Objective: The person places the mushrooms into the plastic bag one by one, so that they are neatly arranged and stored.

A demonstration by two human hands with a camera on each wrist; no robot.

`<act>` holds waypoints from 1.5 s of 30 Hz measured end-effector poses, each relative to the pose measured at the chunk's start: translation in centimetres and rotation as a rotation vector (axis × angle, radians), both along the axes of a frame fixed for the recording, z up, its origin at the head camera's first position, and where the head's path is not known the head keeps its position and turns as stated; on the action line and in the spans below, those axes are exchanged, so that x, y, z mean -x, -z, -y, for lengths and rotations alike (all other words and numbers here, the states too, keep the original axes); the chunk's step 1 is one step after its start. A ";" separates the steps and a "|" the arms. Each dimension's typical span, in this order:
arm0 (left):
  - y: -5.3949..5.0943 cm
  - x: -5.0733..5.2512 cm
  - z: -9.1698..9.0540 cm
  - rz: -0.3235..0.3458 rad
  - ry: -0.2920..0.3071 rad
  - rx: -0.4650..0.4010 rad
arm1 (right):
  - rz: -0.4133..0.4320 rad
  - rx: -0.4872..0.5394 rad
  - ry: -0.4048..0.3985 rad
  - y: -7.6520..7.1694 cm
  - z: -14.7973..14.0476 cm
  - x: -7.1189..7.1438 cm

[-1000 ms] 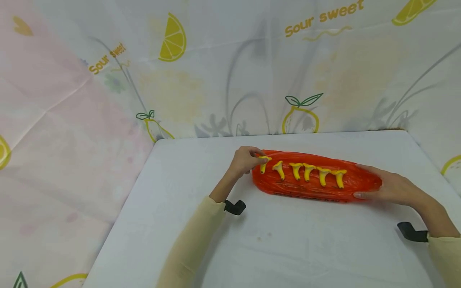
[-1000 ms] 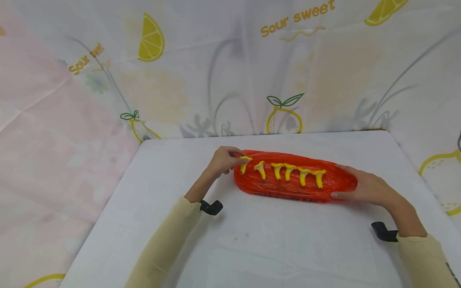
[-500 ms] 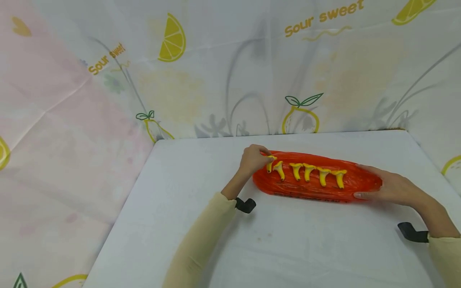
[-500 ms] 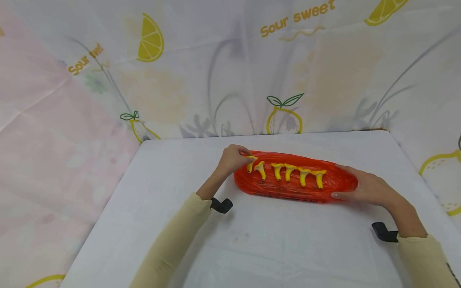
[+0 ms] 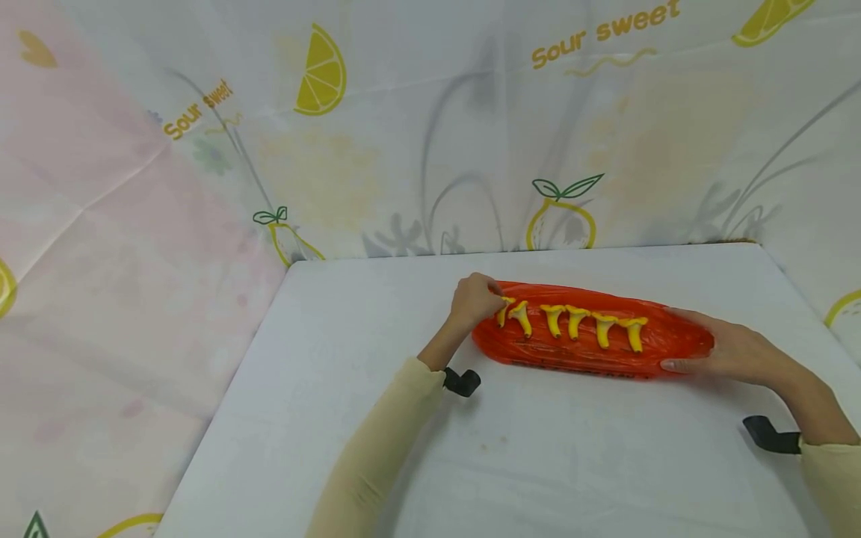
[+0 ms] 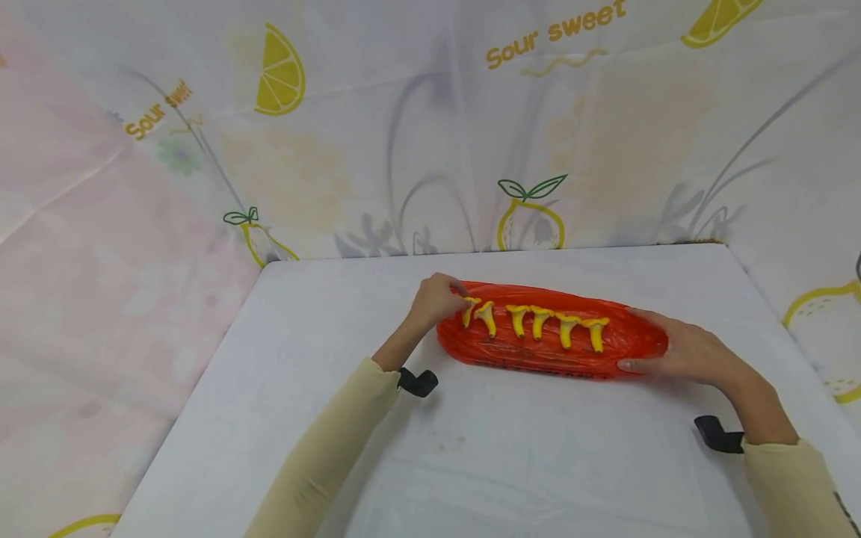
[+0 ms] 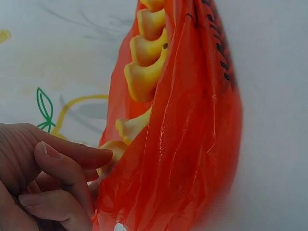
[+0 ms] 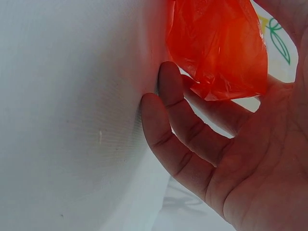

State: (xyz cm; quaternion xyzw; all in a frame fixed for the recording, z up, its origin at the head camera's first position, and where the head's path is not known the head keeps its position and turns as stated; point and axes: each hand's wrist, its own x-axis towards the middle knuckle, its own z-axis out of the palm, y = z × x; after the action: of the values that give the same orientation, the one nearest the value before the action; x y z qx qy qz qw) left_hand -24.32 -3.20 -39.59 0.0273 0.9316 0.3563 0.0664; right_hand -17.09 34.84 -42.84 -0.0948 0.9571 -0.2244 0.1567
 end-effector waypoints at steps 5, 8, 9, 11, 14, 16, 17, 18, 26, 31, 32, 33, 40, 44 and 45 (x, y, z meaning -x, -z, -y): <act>0.1 0.0 0.0 0.034 -0.012 -0.038 | 0.005 0.006 0.003 0.2 0.0 0.0; 0.1 -0.1 0.0 0.066 -0.023 -0.064 | 0.006 0.009 0.003 0.2 0.0 -0.1; 0.1 0.0 -0.1 0.078 -0.028 -0.071 | 0.005 0.009 0.003 0.2 0.0 -0.1; 0.0 -0.1 -0.1 0.103 -0.034 -0.084 | 0.002 0.008 0.000 0.0 0.1 -0.1; -0.1 0.0 -0.1 0.136 -0.034 -0.095 | 0.000 0.003 -0.002 -0.1 0.1 -0.1; -0.1 -0.1 -0.2 0.155 -0.034 -0.106 | 0.001 0.000 -0.005 -0.2 0.1 -0.1; -0.1 -0.1 -0.2 0.163 -0.035 -0.112 | 0.002 -0.001 -0.004 -0.2 0.1 -0.2; -0.1 -0.1 -0.3 0.169 -0.035 -0.118 | 0.003 -0.002 -0.004 -0.3 0.2 -0.2; 0.3 0.0 -1.0 0.212 -0.039 -0.181 | 0.005 0.000 -0.001 -0.2 0.2 -0.2; 0.5 -0.1 -1.2 0.212 -0.044 -0.171 | 0.000 0.000 -0.002 -0.1 0.2 -0.2; 0.4 -0.1 -1.2 0.211 -0.043 -0.167 | -0.002 -0.001 -0.003 -0.1 0.2 -0.2; 0.4 -0.1 -1.1 0.211 -0.041 -0.163 | -0.004 0.000 -0.004 -0.1 0.2 -0.2; 0.2 -0.1 -0.8 0.228 -0.015 -0.144 | -0.003 0.001 -0.001 -0.2 0.1 -0.1; 0.3 -0.1 -0.3 0.218 0.014 -0.144 | 0.002 -0.001 0.000 -0.3 0.1 -0.1; 0.3 -0.1 -0.2 0.215 0.021 -0.148 | 0.001 -0.001 -0.001 -0.3 0.1 -0.1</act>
State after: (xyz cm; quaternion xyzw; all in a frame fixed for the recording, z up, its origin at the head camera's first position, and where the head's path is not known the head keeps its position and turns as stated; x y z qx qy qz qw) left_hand -24.22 -3.04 -39.92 0.0035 0.8900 0.4241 0.1673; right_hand -16.95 34.70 -42.54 -0.0950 0.9572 -0.2237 0.1574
